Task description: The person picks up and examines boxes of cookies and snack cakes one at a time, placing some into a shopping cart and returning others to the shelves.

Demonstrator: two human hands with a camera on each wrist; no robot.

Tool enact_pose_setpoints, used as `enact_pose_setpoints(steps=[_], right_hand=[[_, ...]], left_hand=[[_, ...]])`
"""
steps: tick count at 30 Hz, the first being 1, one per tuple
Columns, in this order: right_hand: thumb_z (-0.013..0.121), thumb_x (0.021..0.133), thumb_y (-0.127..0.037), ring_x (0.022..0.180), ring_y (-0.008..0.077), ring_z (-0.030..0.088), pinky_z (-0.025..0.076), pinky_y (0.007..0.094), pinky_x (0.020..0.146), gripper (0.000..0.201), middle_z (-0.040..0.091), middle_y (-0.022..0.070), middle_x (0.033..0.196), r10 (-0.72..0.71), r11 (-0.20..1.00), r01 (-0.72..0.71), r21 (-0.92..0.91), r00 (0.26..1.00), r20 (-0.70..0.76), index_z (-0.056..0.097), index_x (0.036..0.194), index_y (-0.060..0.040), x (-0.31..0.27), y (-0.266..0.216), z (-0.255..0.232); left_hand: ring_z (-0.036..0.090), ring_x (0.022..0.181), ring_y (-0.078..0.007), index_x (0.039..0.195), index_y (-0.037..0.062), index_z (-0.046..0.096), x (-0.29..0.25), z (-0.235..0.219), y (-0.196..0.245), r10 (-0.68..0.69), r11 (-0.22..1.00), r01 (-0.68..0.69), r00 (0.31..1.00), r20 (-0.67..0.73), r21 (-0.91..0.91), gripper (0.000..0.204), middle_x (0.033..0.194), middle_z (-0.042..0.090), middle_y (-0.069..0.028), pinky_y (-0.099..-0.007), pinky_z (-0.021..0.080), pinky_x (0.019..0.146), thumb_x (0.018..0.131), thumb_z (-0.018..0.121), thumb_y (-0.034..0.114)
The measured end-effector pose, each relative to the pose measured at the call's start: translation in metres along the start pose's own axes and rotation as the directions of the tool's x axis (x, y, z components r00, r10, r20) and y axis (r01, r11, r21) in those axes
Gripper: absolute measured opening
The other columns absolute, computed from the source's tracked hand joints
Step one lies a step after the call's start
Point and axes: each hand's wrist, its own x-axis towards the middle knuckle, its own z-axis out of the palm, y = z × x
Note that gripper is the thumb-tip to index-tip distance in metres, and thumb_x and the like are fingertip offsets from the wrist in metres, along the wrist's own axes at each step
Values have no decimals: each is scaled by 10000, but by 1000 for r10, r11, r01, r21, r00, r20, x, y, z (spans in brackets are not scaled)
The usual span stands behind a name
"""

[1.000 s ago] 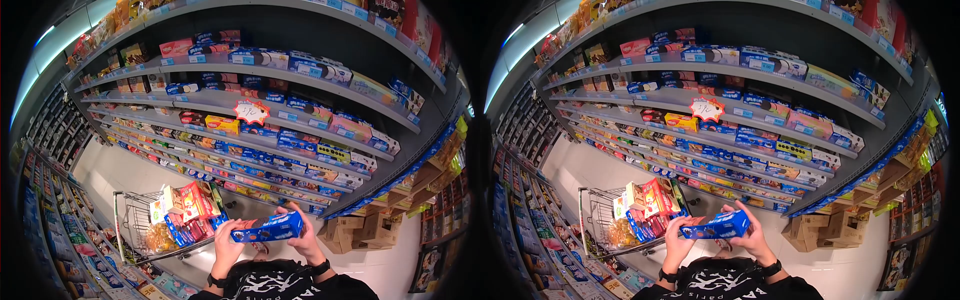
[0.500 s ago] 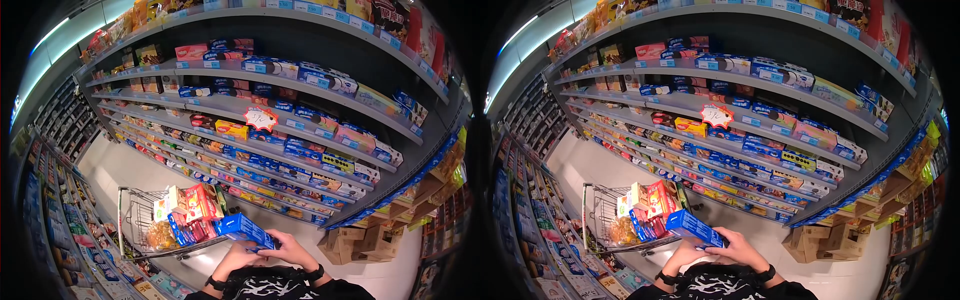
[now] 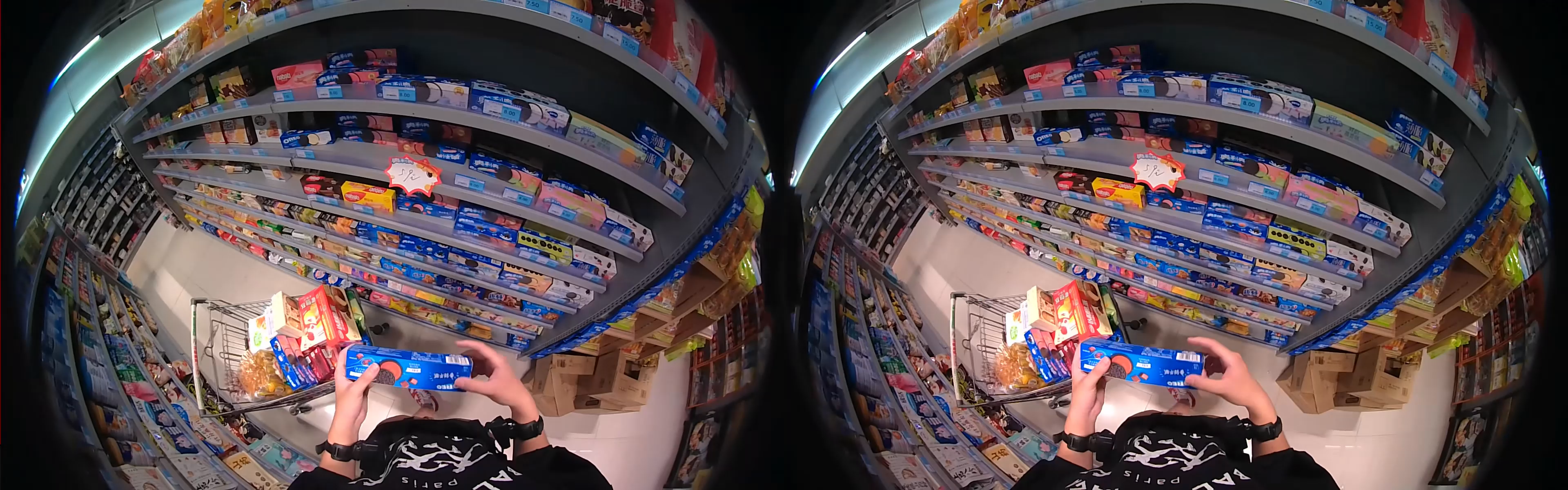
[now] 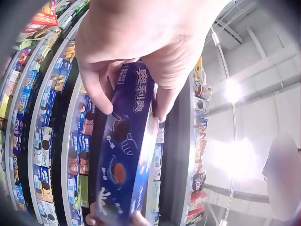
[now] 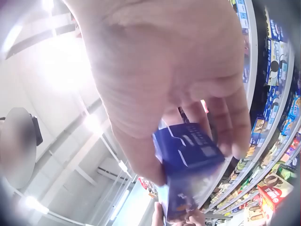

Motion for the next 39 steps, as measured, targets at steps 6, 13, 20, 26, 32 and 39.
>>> enact_pose_setpoints(steps=[6,13,20,26,32,39], right_hand=[[784,923,-152,621,43,592,486,215,479,402,658,23,816,184,942,-92,323,946,-268,561,1233,-24,12,5,-3],[753,956,-202,535,43,528,456,243,379,402,630,7,777,223,926,-105,363,927,-301,536,1248,-31,24,4,-14],[773,929,-144,979,105,637,528,259,848,496,672,62,1133,36,944,94,315,924,-381,548,1354,-19,46,9,-27],[769,890,-74,1265,207,582,482,347,1063,560,561,134,1453,-55,902,210,378,923,-382,553,1402,-7,70,2,-36],[722,940,-194,1294,264,584,541,415,1020,646,513,148,1481,5,710,188,679,963,-271,421,1493,-50,103,-8,-38],[671,958,-136,1056,302,700,643,452,797,498,622,189,1294,133,834,-60,548,987,-95,436,1395,-97,136,-12,-41]], left_hand=[[692,679,-131,1298,68,580,7,8,-5,-141,977,140,990,-3,162,431,983,684,-42,-249,555,536,1067,547,430],[625,534,-118,1370,57,548,28,12,-7,-169,949,155,985,29,274,488,952,675,-48,-243,544,484,1087,478,448],[670,1069,-157,1472,84,443,46,39,8,-92,983,67,985,145,169,475,1242,603,-74,-322,652,661,1060,572,281],[602,1206,-217,1346,77,504,72,39,-4,-40,996,58,975,221,-75,411,1399,520,-113,-397,606,884,972,670,114],[568,1292,-275,1230,78,473,89,39,4,259,942,-312,908,329,121,696,1399,518,-125,-426,476,1118,688,867,-112],[513,1383,-281,1435,57,415,111,30,14,248,918,-322,922,296,233,908,1433,533,-148,-426,461,1127,673,878,-113]])
